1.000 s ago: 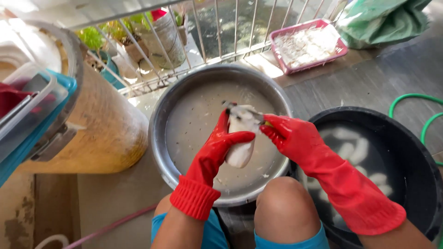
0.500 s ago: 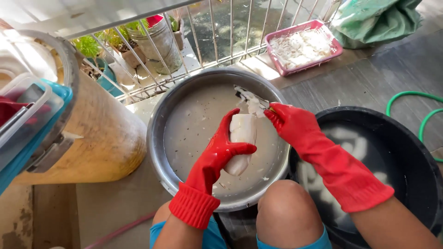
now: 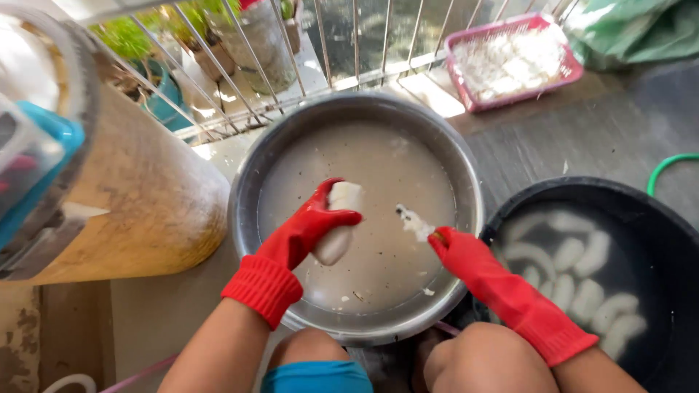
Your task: Peeling white root vegetables using a handheld peeler over a large basin of water.
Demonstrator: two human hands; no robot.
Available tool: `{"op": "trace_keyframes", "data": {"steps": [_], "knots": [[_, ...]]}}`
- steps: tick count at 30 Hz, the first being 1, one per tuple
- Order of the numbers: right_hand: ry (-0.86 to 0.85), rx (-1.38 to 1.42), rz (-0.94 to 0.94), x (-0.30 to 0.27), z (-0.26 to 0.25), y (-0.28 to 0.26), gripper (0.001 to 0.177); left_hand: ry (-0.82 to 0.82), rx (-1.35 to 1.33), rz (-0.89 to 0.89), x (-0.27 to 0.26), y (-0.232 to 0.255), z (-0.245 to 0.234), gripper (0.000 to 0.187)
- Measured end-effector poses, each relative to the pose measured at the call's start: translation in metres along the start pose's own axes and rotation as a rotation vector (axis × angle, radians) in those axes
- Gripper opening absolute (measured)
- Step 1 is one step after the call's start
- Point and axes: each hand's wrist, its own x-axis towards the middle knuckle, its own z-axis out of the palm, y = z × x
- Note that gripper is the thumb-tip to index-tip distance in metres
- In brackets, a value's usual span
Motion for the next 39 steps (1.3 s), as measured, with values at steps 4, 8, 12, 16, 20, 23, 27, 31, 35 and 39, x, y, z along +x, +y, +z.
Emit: {"op": "trace_keyframes", "data": {"steps": [4, 8, 12, 16, 20, 23, 27, 31, 35, 39], "knots": [[-0.167, -0.039, -0.035, 0.032, 0.085, 0.041, 0.052, 0.058, 0.084, -0.243, 0.043, -0.059, -0.019, 0.096], [-0.142, 0.022, 0.038, 0.042, 0.086, 0.033, 0.050, 0.074, 0.057, -0.378, 0.088, -0.125, -0.024, 0.095], [-0.100, 0.070, 0.114, 0.046, 0.100, 0.021, 0.050, 0.066, 0.122, -0.381, 0.123, -0.187, -0.003, 0.093], [-0.217, -0.012, -0.027, 0.021, 0.113, -0.004, 0.040, 0.051, 0.923, -0.054, 0.158, -0.289, 0.040, 0.086], [-0.176, -0.023, 0.032, 0.036, 0.139, 0.030, 0.050, -0.091, 1.115, 0.140, 0.151, -0.311, 0.048, 0.073], [-0.151, -0.192, -0.046, 0.040, 0.144, 0.037, 0.046, 0.178, 0.721, -0.038, 0.157, -0.307, 0.047, 0.057], [-0.198, -0.268, -0.184, 0.024, 0.139, 0.025, 0.042, -0.124, 1.102, -0.290, 0.173, -0.326, 0.052, 0.058], [-0.123, -0.190, -0.041, 0.032, 0.136, 0.030, 0.043, -0.219, 0.729, -0.284, 0.193, -0.340, 0.027, 0.068], [-0.240, 0.008, 0.033, 0.017, 0.112, 0.034, 0.050, -0.135, -0.283, -0.329, 0.098, -0.226, 0.000, 0.073], [-0.099, 0.165, 0.171, 0.026, 0.091, 0.041, 0.059, -0.140, -0.284, -0.320, 0.082, -0.195, 0.015, 0.085]]}}
